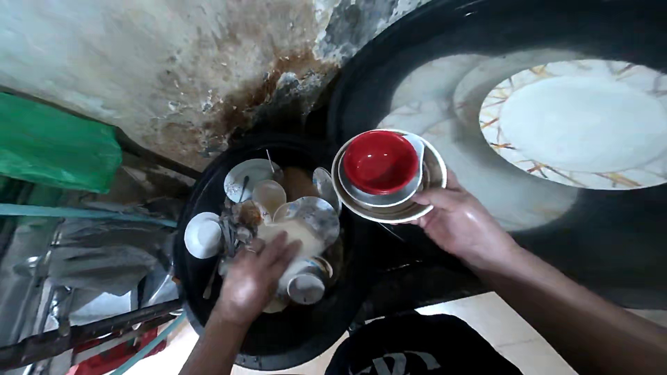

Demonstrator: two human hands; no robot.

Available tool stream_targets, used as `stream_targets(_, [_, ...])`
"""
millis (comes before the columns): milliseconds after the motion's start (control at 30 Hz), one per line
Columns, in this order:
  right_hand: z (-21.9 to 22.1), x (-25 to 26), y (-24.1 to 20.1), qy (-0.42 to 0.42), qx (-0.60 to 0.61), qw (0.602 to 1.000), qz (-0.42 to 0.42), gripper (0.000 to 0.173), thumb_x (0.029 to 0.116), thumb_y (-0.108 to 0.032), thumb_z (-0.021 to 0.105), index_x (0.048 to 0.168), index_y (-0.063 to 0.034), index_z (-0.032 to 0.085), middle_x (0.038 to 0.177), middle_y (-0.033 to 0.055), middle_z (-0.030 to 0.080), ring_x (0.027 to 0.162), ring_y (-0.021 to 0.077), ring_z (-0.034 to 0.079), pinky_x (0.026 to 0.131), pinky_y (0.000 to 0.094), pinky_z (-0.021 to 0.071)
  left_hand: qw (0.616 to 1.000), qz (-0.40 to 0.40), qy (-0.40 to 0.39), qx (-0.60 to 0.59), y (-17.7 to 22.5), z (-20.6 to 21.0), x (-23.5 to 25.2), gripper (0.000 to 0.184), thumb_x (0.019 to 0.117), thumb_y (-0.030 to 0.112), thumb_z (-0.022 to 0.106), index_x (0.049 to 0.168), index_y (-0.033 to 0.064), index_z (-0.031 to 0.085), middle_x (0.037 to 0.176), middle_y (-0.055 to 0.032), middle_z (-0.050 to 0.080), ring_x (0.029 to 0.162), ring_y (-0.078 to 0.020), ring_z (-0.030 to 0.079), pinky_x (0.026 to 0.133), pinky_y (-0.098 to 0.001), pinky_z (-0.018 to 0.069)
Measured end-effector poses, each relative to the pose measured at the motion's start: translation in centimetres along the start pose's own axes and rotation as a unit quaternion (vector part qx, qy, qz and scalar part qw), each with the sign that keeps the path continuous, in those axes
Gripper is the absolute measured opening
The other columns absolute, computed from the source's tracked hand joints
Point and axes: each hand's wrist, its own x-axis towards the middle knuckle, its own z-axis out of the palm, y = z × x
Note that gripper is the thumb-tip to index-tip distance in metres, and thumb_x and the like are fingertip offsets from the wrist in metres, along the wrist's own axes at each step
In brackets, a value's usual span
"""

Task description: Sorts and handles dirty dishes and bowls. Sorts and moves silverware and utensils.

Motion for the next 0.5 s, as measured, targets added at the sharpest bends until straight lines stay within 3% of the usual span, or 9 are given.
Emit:
stream_targets(67, [-0.1,0.1,0.1,0.007,0.003,1.000,0.000,0.062,0.0895,0.005,0.044,0.145,-0.0236,0.042,0.109,0.0102,0.072,0.077,0.0254,0.075,0.059,0.0417,0.0645,0.993,-0.101,0.057,-0.013,-1.4,-1.1,0.9,0.031,0.0924,0.008,0.063,0.118,0.0164,0.078,0.121,-0.0130,0.072,0.097,-0.0328,0.070,0.076,-0.0483,0.0590])
stream_targets(133, [-0.1,0.1,0.2,0.010,-0.003,1.000,-0.002,0.062,0.0891,0.004,0.043,0.145,-0.0242,0.042,0.110,0.0093,0.071,0.079,0.0249,0.075,0.058,0.0419,0.0640,0.964,-0.246,0.068,-0.080,-2.0,-1.9,2.3,0.039,0.0906,-0.002,0.059,0.127,0.0068,0.072,0.127,-0.0201,0.066,0.111,-0.0348,0.066,0.091,-0.0516,0.0559])
stream_targets(167, [0.0,0.1,0.2,0.012,-0.009,1.000,-0.006,0.061,0.0892,0.002,0.043,0.144,-0.0250,0.043,0.111,0.0082,0.072,0.080,0.0236,0.075,0.058,0.0409,0.0640,0.936,-0.322,0.062,-0.127,-2.0,-1.9,2.8,0.044,0.0917,-0.005,0.058,0.132,0.0066,0.069,0.132,-0.0197,0.063,0.116,-0.0315,0.064,0.094,-0.0492,0.0546])
stream_targets(267, [-0.1,0.0,0.2,0.014,-0.008,1.000,-0.009,0.064,0.0887,0.002,0.044,0.146,-0.0253,0.043,0.113,0.0083,0.071,0.081,0.0234,0.075,0.059,0.0417,0.0642,0.833,-0.475,-0.015,-0.282,-1.6,0.3,2.8,0.049,0.0960,0.000,0.059,0.143,0.0142,0.060,0.139,-0.0131,0.060,0.110,-0.0274,0.066,0.087,-0.0507,0.0574])
stream_targets(333, [0.0,0.0,0.3,0.018,-0.009,1.000,-0.012,0.063,0.0880,0.003,0.044,0.145,-0.0244,0.044,0.111,0.0086,0.071,0.080,0.0236,0.075,0.058,0.0414,0.0638,0.771,-0.534,-0.070,-0.340,-1.1,2.8,2.5,0.051,0.0962,0.003,0.062,0.146,0.0146,0.057,0.133,-0.0168,0.063,0.102,-0.0323,0.067,0.082,-0.0547,0.0572])
stream_targets(400, [0.1,-0.1,0.2,0.023,-0.006,1.000,-0.014,0.060,0.0886,0.004,0.044,0.143,-0.0231,0.045,0.111,0.0086,0.071,0.080,0.0239,0.075,0.058,0.0421,0.0639,0.744,-0.558,-0.119,-0.348,-0.4,4.1,2.9,0.050,0.0985,0.004,0.059,0.147,0.0152,0.056,0.132,-0.0186,0.063,0.105,-0.0343,0.067,0.087,-0.0559,0.0548])
stream_targets(500, [0.1,0.0,0.2,0.025,-0.013,1.000,-0.011,0.059,0.0887,0.003,0.044,0.142,-0.0227,0.045,0.111,0.0086,0.071,0.080,0.0238,0.075,0.057,0.0417,0.0637,0.773,-0.539,-0.146,-0.303,-0.3,4.7,2.9,0.049,0.1021,0.007,0.057,0.150,0.0172,0.053,0.146,-0.0133,0.058,0.124,-0.0309,0.062,0.102,-0.0541,0.0506])
